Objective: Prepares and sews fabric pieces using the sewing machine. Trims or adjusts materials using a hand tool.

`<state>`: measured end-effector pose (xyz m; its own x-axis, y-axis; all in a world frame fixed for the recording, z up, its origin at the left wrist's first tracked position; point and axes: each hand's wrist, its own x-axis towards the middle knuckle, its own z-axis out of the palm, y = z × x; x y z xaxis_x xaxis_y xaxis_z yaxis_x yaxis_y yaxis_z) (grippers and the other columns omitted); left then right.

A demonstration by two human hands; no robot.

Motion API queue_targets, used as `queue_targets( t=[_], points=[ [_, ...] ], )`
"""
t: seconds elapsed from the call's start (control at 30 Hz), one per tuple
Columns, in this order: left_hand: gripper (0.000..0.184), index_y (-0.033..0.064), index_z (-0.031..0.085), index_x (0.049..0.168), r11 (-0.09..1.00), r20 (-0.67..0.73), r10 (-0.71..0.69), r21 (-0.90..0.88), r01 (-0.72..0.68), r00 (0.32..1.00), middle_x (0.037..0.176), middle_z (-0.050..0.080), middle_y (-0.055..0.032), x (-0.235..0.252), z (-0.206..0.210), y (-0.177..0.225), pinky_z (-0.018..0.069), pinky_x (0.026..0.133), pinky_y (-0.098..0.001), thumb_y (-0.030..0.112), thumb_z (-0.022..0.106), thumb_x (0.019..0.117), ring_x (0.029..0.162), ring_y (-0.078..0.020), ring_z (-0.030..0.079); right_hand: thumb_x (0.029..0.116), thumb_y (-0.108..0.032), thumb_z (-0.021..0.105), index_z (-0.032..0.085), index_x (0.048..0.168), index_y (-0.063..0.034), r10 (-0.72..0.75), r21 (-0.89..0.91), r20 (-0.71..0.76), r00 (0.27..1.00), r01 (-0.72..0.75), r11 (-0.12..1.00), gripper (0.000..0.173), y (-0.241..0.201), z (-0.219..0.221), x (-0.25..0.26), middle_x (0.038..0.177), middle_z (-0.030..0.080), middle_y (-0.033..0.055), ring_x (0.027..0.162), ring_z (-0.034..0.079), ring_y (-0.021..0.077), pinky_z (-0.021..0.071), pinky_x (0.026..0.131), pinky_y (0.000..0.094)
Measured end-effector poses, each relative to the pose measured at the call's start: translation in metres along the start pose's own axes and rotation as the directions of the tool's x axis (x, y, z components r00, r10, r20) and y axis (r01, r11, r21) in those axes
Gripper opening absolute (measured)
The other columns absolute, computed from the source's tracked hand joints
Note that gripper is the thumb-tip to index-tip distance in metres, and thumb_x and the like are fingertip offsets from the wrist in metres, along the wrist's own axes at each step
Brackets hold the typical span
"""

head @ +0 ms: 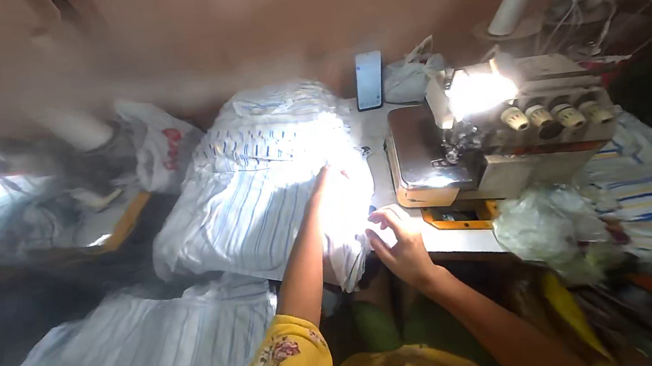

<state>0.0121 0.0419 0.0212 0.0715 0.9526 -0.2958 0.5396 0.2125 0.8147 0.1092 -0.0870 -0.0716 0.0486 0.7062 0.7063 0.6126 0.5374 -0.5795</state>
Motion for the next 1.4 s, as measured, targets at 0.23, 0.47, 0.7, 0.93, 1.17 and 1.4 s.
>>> queue_targets(
  t=[0.23,0.47,0.7,0.93,1.17,1.4],
  points=[
    [0.029,-0.0115,0.063,0.123,0.914,-0.283,0.377,0.268,-0.304,0.882,0.119,0.065,-0.0306,-0.010,-0.112,-0.085,0.0468,0.102,-0.0550,0.008,0.054,0.1036,0.114,-0.0418,0.063,0.0920,-0.013,0.062,0.072,0.110,0.0042,-0.061,0.130,0.173,0.983,0.038,0.991,0.026,-0.020,0.001,0.031,0.106,0.071,0.0183,0.094,0.068,0.0233,0.0555,0.086,0.0325],
    [0.035,-0.0070,0.058,0.131,0.937,-0.400,0.337,0.228,-0.264,0.852,0.126,0.063,-0.0275,-0.043,-0.122,-0.137,0.0492,0.097,-0.0533,0.014,0.056,0.1038,0.116,-0.0385,0.062,0.0993,-0.008,0.051,0.050,0.133,-0.0034,0.077,0.612,0.642,0.763,-0.570,0.548,0.034,-0.013,0.005,0.045,0.091,0.070,-0.0054,0.073,0.068,0.0019,0.0595,0.069,0.0204],
    [0.039,-0.0074,0.063,0.120,0.923,-0.421,0.286,0.361,-0.130,0.861,0.114,0.066,-0.0266,-0.011,-0.096,-0.111,0.0504,0.091,-0.0582,0.020,0.070,0.0943,0.107,-0.0414,0.065,0.0999,-0.027,0.065,0.068,0.116,0.0015,0.218,0.072,0.747,0.628,-0.401,0.913,0.033,-0.008,0.029,0.071,0.104,0.067,0.0128,0.083,0.061,0.0146,0.0506,0.076,0.0325],
    [0.027,-0.0039,0.066,0.119,0.919,-0.413,0.161,0.395,0.017,0.896,0.114,0.068,-0.0265,0.006,-0.104,-0.071,0.0469,0.094,-0.0628,0.012,0.061,0.0979,0.114,-0.0446,0.063,0.0965,-0.012,0.060,0.066,0.106,0.0052,0.187,0.183,0.638,0.747,-0.384,0.905,0.020,-0.015,0.033,0.064,0.093,0.065,0.0117,0.077,0.059,0.0103,0.0492,0.071,0.0264],
    [0.029,-0.0099,0.062,0.120,0.914,-0.104,0.234,0.361,-0.182,0.967,0.116,0.065,-0.0285,0.016,-0.084,-0.023,0.0489,0.096,-0.0553,0.012,0.059,0.1011,0.108,-0.0395,0.064,0.0930,0.001,0.053,0.059,0.091,-0.0153,0.258,0.745,0.478,0.840,-0.543,0.388,0.017,-0.001,-0.003,0.068,0.078,0.064,-0.0087,0.075,0.062,-0.0007,0.0532,0.074,0.0194],
    [0.014,-0.0126,0.067,0.103,0.736,-0.267,0.631,0.503,-0.453,0.728,0.104,0.065,-0.0285,-0.018,-0.058,-0.045,0.0548,0.086,-0.0514,-0.006,0.062,0.0921,0.094,-0.0396,0.067,0.1012,-0.008,0.047,0.061,0.118,0.0044,0.214,0.457,0.589,0.779,-0.540,0.707,0.025,-0.002,-0.034,0.008,0.099,0.065,0.0019,0.088,0.060,-0.0021,0.0505,0.081,0.0164]
  ],
)
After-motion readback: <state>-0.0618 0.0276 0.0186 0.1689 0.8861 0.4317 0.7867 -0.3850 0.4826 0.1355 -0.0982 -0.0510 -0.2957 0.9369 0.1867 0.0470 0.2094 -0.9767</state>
